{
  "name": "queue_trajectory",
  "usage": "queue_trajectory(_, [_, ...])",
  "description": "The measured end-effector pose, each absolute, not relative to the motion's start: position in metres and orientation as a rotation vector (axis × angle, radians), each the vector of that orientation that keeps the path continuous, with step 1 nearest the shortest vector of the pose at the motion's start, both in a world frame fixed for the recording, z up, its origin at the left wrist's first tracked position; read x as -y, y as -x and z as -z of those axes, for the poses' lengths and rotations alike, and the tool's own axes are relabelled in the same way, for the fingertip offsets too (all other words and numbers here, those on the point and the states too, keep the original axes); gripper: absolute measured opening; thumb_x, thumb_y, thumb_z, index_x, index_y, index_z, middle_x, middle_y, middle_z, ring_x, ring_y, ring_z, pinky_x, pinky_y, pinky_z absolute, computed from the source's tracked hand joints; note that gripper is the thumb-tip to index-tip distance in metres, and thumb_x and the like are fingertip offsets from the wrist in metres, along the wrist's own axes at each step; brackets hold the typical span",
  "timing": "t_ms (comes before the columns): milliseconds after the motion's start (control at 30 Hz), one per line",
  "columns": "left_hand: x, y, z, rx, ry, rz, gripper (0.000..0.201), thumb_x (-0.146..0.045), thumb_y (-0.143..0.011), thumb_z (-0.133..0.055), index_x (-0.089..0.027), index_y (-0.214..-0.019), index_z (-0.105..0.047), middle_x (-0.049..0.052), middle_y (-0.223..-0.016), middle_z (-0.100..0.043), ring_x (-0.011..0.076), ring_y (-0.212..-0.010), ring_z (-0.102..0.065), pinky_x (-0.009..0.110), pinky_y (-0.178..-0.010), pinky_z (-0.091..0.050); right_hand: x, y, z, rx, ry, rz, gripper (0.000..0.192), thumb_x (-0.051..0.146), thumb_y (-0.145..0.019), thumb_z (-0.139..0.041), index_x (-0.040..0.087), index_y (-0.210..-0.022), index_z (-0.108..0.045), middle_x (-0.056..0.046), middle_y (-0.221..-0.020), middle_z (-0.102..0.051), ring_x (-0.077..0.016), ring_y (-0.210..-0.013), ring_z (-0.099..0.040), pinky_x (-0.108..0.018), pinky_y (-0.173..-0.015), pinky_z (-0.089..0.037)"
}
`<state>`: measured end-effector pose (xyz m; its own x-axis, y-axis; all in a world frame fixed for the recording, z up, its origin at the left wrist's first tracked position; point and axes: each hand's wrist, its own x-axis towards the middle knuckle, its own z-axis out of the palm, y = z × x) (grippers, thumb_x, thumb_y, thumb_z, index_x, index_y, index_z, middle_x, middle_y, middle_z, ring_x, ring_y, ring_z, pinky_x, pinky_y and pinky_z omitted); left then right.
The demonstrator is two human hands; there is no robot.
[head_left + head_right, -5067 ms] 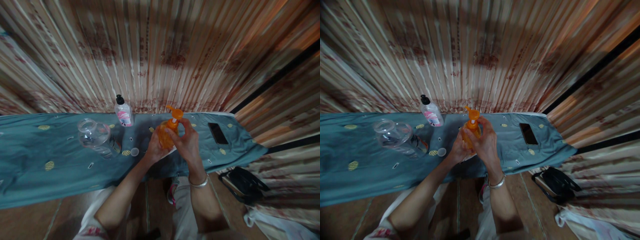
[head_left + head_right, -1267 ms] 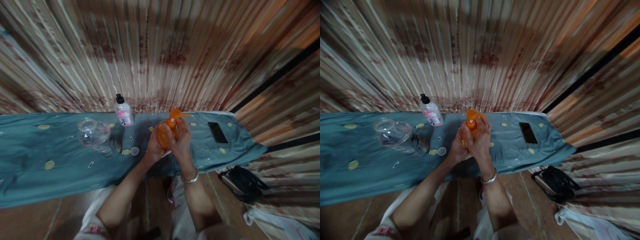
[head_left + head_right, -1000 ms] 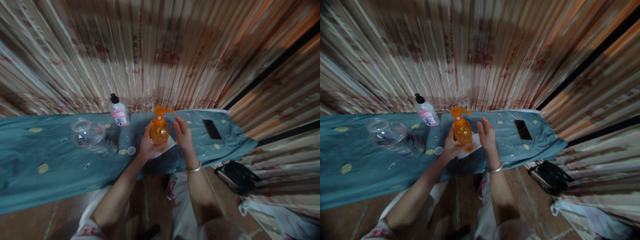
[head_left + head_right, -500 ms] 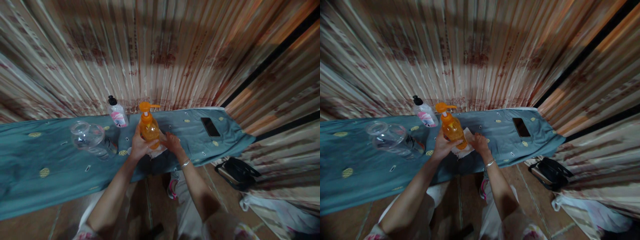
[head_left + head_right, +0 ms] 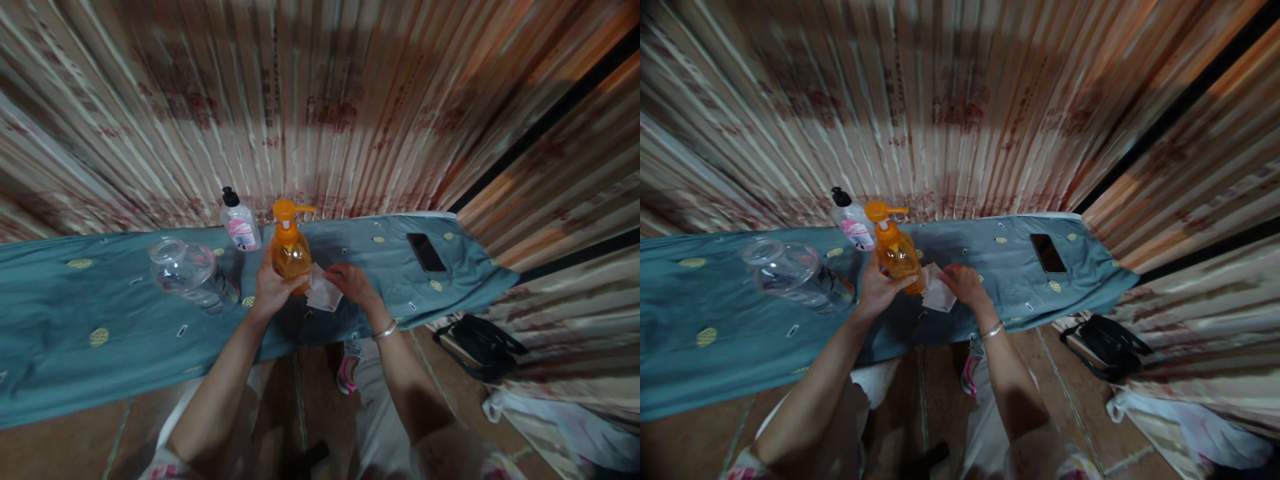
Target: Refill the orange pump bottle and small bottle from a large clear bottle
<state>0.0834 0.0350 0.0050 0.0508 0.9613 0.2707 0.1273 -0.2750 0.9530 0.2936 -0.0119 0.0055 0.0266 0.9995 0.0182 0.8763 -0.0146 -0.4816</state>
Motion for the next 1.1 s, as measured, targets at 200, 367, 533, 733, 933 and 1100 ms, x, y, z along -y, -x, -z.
queue_trajectory(200, [-0.031,-0.090,-0.009,-1.139,-1.555,-1.297,0.096,-0.027,-0.050,-0.095,-0.022,-0.137,-0.054,0.009,-0.127,-0.073,0.0304,-0.116,-0.070,0.048,-0.105,-0.054,0.010,-0.281,0.017,1.877,2.060,-0.399,0.012,0.013,-0.075,-0.079,0.018,-0.081,-0.069,-0.012,-0.099,-0.076,-0.0235,-0.100,-0.071,-0.029,-0.088,-0.052])
queue_trajectory(367, [-0.027,-0.099,-0.009,-1.088,-1.560,-1.312,0.092,-0.027,-0.051,-0.095,-0.021,-0.134,-0.055,0.011,-0.131,-0.070,0.0307,-0.121,-0.068,0.048,-0.109,-0.051,0.002,-0.305,0.001,1.643,2.094,-0.331,0.004,0.018,-0.084,-0.064,0.018,-0.082,-0.066,-0.004,-0.076,-0.071,-0.0193,-0.074,-0.067,-0.027,-0.068,-0.045])
queue_trajectory(533, [-0.023,-0.110,-0.005,-1.035,-1.523,-1.283,0.099,-0.028,-0.049,-0.096,-0.022,-0.138,-0.052,0.009,-0.127,-0.072,0.0311,-0.118,-0.069,0.049,-0.107,-0.052,-0.008,-0.304,-0.033,1.117,1.495,-0.596,0.021,0.041,-0.078,-0.068,0.020,-0.078,-0.064,0.004,-0.066,-0.063,-0.0135,-0.059,-0.056,-0.025,-0.057,-0.043])
queue_trajectory(733, [-0.021,-0.115,-0.009,-0.933,-1.524,-1.209,0.092,-0.030,-0.052,-0.094,-0.022,-0.134,-0.052,0.008,-0.126,-0.070,0.0301,-0.117,-0.068,0.047,-0.104,-0.053,-0.007,-0.256,-0.062,1.017,1.008,-0.936,0.036,0.047,-0.077,-0.071,0.024,-0.105,-0.075,-0.001,-0.103,-0.079,-0.0210,-0.098,-0.071,-0.033,-0.089,-0.056])
queue_trajectory(933, [-0.021,-0.117,-0.010,-0.910,-1.533,-1.229,0.082,-0.031,-0.055,-0.092,-0.021,-0.128,-0.058,0.008,-0.123,-0.070,0.0286,-0.112,-0.069,0.045,-0.100,-0.055,0.027,-0.241,-0.063,1.289,1.243,-0.638,0.053,0.049,-0.098,-0.050,0.023,-0.143,-0.059,-0.008,-0.139,-0.068,-0.0255,-0.126,-0.065,-0.045,-0.113,-0.049])
queue_trajectory(1100, [-0.022,-0.125,-0.005,-0.875,-1.488,-1.281,0.079,-0.041,-0.064,-0.090,-0.022,-0.134,-0.057,0.009,-0.124,-0.070,0.0276,-0.108,-0.070,0.045,-0.098,-0.058,0.067,-0.225,-0.037,1.591,1.433,-0.113,0.063,0.028,-0.105,-0.039,0.021,-0.164,-0.022,-0.014,-0.172,-0.024,-0.0272,-0.159,-0.024,-0.054,-0.127,-0.032])
